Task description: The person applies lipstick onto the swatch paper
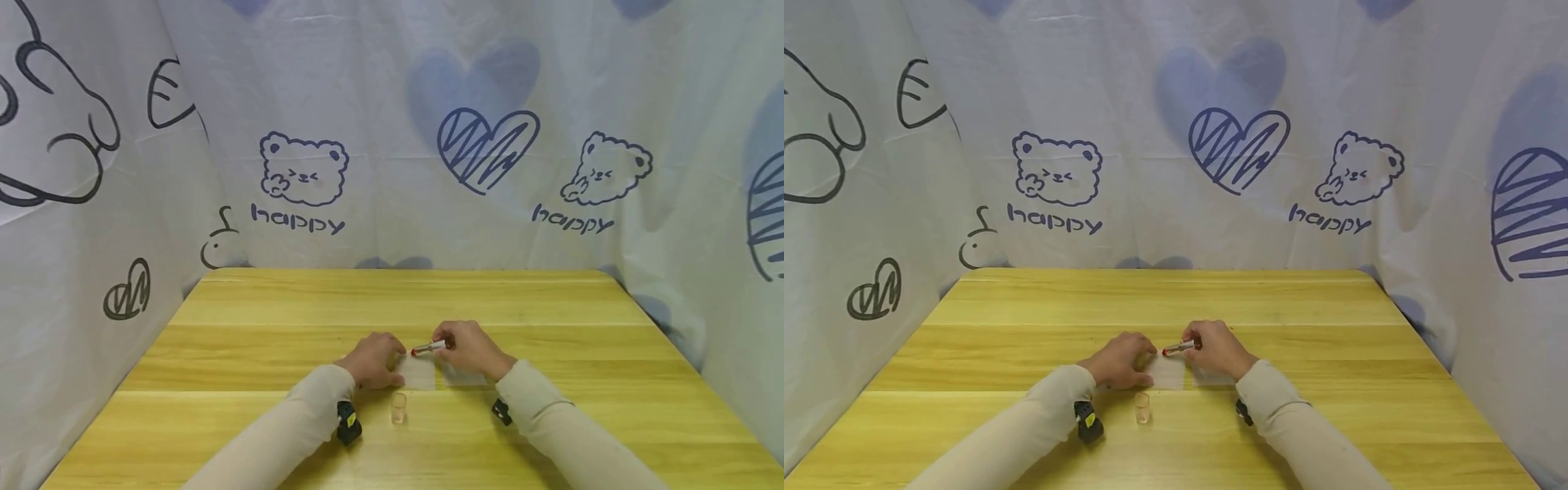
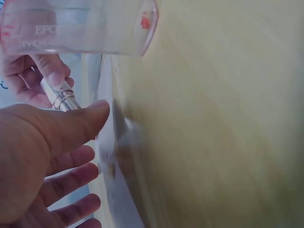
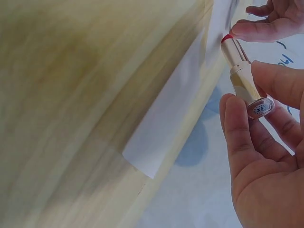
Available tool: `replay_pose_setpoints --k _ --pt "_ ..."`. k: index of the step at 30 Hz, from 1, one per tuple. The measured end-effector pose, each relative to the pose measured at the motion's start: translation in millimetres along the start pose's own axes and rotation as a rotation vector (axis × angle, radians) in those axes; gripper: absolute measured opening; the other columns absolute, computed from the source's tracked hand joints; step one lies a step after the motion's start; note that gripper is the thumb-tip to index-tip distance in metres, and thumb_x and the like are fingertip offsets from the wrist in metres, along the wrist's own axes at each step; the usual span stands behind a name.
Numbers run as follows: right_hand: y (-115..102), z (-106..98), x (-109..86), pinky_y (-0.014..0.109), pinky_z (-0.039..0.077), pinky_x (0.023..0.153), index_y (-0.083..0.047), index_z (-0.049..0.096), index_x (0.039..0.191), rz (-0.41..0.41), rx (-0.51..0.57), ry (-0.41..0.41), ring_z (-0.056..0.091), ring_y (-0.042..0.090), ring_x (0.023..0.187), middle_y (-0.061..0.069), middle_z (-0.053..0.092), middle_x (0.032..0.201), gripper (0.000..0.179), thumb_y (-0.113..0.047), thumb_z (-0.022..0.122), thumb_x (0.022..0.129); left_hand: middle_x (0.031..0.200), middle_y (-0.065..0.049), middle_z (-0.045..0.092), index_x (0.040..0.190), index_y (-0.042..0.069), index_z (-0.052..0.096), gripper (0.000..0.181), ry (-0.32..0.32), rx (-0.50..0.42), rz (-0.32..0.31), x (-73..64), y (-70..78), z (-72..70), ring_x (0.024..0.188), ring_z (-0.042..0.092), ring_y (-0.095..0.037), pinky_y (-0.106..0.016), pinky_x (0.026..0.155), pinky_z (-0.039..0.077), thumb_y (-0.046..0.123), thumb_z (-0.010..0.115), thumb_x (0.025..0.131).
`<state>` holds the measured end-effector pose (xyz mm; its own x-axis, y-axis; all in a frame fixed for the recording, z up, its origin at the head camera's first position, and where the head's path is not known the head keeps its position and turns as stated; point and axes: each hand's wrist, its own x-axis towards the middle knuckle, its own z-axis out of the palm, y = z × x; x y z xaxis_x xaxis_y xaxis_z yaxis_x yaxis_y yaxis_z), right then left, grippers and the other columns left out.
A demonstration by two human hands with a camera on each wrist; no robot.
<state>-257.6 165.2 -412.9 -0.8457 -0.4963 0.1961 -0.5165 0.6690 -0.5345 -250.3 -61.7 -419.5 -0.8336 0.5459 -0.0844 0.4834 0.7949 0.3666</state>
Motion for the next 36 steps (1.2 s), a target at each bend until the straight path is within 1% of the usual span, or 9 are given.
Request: replay_pose_setpoints --k 6,7,8,14,15,18,24,30,36 --pt "1.8 4.1 3.2 0.025 0.046 0.059 -0.009 0.069 0.093 -0.009 -0.017 0.024 0.051 0.007 0.066 -0.005 0.062 0.079 0.01 -0.008 0.075 0.085 0.123 -0.011 0.059 0.121 0.005 0.065 0.046 0.011 0.017 0.01 -3.3 3.4 -2.4 0.116 0.051 -0.03 -0.046 0.101 0.038 0.028 0.078 0.083" --pt "1.8 4.4 3.3 0.025 0.046 0.059 -0.009 0.069 0.093 -0.009 -0.02 0.025 0.051 0.007 0.066 -0.005 0.062 0.079 0.01 -0.008 0.075 0.085 0.121 -0.011 0.06 0.12 0.005 0.066 0.045 0.011 0.018 0.011 -3.4 3.6 -2.2 0.115 0.051 -0.03 -0.046 0.101 0.038 0.027 0.078 0.083" --pt "1.8 4.9 3.4 0.025 0.046 0.059 -0.009 0.069 0.093 -0.007 -0.024 0.027 0.051 0.007 0.066 -0.005 0.061 0.078 0.01 -0.009 0.075 0.085 0.12 -0.01 0.06 0.12 0.005 0.066 0.045 0.022 0.033 0.025 -1.0 -0.2 1.2 0.112 0.052 -0.03 -0.046 0.099 0.039 0.029 0.078 0.083" --pt "1.7 6.1 3.3 0.025 0.045 0.057 -0.01 0.069 0.093 -0.006 -0.04 0.025 0.05 0.007 0.064 -0.006 0.06 0.076 0.01 -0.009 0.075 0.085 0.113 -0.009 0.063 0.115 0.005 0.07 0.043 0.044 0.065 0.022 -1.1 2.6 1.9 0.104 0.054 -0.028 -0.044 0.093 0.043 0.029 0.08 0.081" --pt "1.5 6.2 3.2 0.025 0.044 0.056 -0.01 0.069 0.092 -0.007 -0.041 0.024 0.05 0.007 0.063 -0.006 0.06 0.076 0.01 -0.009 0.075 0.085 0.113 -0.009 0.063 0.114 0.004 0.07 0.042 0.037 0.057 0.004 -3.4 6.9 -1.0 0.105 0.054 -0.028 -0.044 0.094 0.042 0.027 0.081 0.08" --pt "0.8 6.1 2.8 0.025 0.043 0.055 -0.01 0.069 0.092 -0.007 -0.045 0.02 0.048 0.007 0.061 -0.007 0.059 0.074 0.008 -0.008 0.075 0.085 0.113 -0.008 0.064 0.114 0.005 0.07 0.043 0.038 0.061 -0.007 -3.5 7.8 -0.6 0.104 0.054 -0.027 -0.044 0.093 0.042 0.028 0.081 0.079" --pt "-0.1 7.0 3.0 0.025 0.042 0.054 -0.011 0.07 0.09 -0.012 -0.059 0.027 0.047 0.007 0.06 -0.008 0.058 0.073 0.007 -0.009 0.075 0.085 0.113 -0.007 0.064 0.114 0.006 0.071 0.043 0.042 0.072 -0.004 -4.0 8.1 -0.7 0.103 0.054 -0.027 -0.043 0.092 0.043 0.029 0.082 0.079" --pt "0.2 7.6 3.2 0.025 0.043 0.054 -0.012 0.071 0.09 -0.014 -0.066 0.035 0.048 0.007 0.06 -0.008 0.058 0.073 0.007 -0.008 0.075 0.085 0.112 -0.007 0.064 0.114 0.006 0.071 0.043 0.038 0.063 -0.003 -2.3 6.1 0.3 0.103 0.054 -0.027 -0.043 0.092 0.043 0.029 0.082 0.079" --pt "-2.1 4.8 1.3 0.025 0.043 0.054 -0.011 0.071 0.09 -0.018 -0.053 0.017 0.048 0.007 0.06 -0.008 0.058 0.073 0.006 -0.008 0.074 0.085 0.114 -0.006 0.063 0.114 0.008 0.071 0.042 0.034 0.063 -0.004 -2.1 6.6 -1.1 0.104 0.054 -0.027 -0.044 0.092 0.043 0.03 0.081 0.08"
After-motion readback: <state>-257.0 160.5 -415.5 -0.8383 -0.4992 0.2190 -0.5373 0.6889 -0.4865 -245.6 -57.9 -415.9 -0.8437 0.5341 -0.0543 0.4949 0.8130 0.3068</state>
